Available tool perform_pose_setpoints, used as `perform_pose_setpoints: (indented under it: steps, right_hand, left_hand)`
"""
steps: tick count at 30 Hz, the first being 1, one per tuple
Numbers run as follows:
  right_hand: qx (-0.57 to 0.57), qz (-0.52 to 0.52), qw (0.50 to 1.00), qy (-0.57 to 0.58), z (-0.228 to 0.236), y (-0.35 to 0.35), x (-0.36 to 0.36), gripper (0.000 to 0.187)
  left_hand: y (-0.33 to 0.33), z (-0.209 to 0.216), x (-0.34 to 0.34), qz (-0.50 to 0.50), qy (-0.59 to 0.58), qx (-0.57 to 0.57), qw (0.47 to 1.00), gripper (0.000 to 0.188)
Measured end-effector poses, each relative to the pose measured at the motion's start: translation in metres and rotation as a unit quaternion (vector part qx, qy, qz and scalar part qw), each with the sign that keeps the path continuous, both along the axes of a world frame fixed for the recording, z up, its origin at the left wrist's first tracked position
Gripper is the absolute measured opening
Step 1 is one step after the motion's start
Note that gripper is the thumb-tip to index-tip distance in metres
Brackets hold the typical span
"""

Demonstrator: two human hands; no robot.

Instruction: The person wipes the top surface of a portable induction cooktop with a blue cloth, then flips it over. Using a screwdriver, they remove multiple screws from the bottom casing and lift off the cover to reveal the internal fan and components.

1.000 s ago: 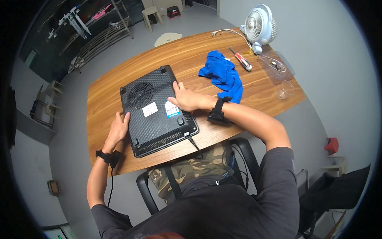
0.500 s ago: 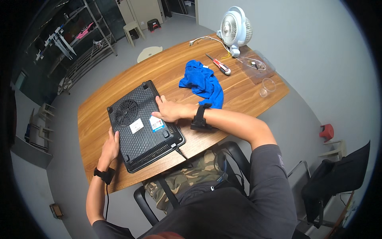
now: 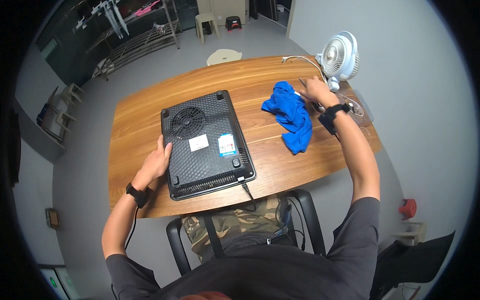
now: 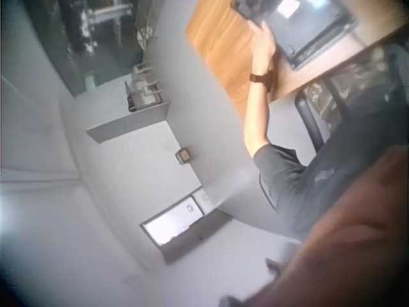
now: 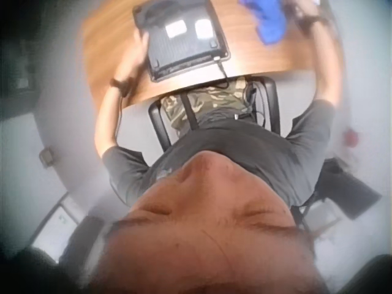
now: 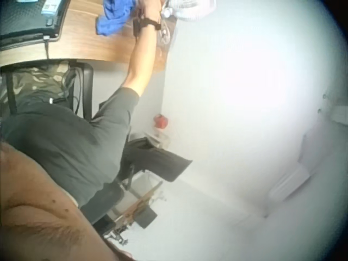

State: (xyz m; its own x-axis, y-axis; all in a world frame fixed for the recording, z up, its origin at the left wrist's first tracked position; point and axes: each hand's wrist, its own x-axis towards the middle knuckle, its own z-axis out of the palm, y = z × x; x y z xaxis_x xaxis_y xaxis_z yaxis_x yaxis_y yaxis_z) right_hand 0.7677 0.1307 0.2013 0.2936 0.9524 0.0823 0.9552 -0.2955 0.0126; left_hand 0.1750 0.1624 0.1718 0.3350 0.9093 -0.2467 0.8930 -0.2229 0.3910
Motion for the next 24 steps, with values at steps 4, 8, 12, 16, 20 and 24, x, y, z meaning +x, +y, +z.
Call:
perform_pose_setpoints:
  steps: [4, 8, 12, 16, 20, 24]
  right_hand:
    - [-0.113, -0.018, 0.993, -0.016, -0.035, -0.007, 0.025, 0.056]
    - [-0.070, -0.038, 0.997, -0.015, -0.052, -0.006, 0.010, 0.052]
    - [0.022, -0.087, 0.995, -0.030, -0.061, 0.000, 0.036, 0.047]
    - [0.010, -0.091, 0.994, -0.067, -0.068, -0.004, 0.048, 0.043]
    - [-0.029, -0.098, 0.992, -0.076, -0.069, -0.005, 0.047, 0.039]
    - [0.003, -0.102, 0.992, -0.076, -0.056, -0.011, 0.041, 0.035]
  left_hand:
    - [0.002, -0.003, -0.001, -0.002, 0.002, -0.004, 1.000, 0.081]
    - [-0.001, 0.006, 0.000, 0.009, 0.028, -0.021, 0.999, 0.080]
    - [0.003, 0.001, 0.002, 0.008, 0.026, -0.020, 0.999, 0.082]
    - [0.001, 0.004, 0.001, 0.005, 0.016, -0.017, 1.000, 0.080]
    - [0.001, 0.003, 0.000, 0.011, 0.012, -0.025, 1.000, 0.083]
    - [0.000, 0.004, 0.001, 0.008, 0.010, -0.023, 1.000, 0.083]
